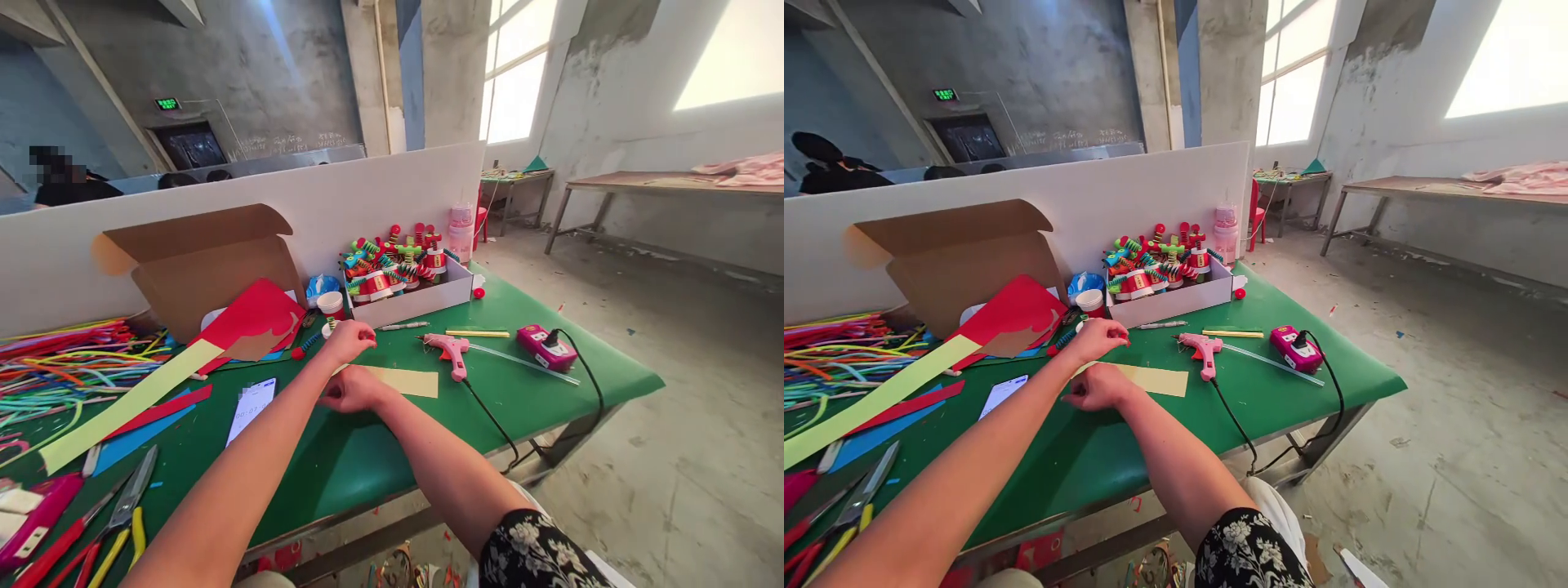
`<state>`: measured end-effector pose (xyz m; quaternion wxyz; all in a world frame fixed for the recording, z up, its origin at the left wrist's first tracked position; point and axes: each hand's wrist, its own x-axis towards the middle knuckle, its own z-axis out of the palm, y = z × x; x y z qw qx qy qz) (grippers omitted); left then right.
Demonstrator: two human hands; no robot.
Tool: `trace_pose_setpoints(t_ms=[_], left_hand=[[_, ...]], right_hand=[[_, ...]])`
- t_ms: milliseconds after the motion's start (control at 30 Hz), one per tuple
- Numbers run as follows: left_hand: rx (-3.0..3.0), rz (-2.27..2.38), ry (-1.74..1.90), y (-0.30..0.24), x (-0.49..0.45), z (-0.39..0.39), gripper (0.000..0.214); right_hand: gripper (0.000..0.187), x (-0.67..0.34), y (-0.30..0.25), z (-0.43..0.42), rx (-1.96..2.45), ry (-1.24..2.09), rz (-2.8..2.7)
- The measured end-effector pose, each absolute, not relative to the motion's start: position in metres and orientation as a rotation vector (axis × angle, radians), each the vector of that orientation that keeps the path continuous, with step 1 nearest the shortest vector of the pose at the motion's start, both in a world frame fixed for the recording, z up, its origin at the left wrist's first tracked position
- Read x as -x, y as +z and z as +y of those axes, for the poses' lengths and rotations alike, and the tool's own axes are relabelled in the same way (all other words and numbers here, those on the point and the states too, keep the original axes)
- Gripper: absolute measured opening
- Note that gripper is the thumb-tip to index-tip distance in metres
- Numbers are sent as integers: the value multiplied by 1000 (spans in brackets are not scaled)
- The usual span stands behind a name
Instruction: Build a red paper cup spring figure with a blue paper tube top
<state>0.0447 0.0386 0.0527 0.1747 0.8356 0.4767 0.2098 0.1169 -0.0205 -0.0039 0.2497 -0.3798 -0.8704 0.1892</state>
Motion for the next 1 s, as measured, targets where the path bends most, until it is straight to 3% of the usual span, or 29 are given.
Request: trace_pose_setpoints(t_ms=[133,233,433,700,1000], left_hand=[[-2396,1354,515,46,-61,37,10],[-2382,1378,525,58,-51,31,23],[-2179,1545,1004,71,13,-38,31],[-2369,1789,710,-18,50,-146,31],[-2464,1884,446,-8,39,-142,25]], right_hand=[[7,-113,-10,-20,882,517,-2389],[15,-113,-9,-19,906,560,-2378],[25,-116,-3,-20,991,643,-2360],[24,-123,0,-24,1370,378,-2179],[32,-116,3,-62,1610,168,-2093]])
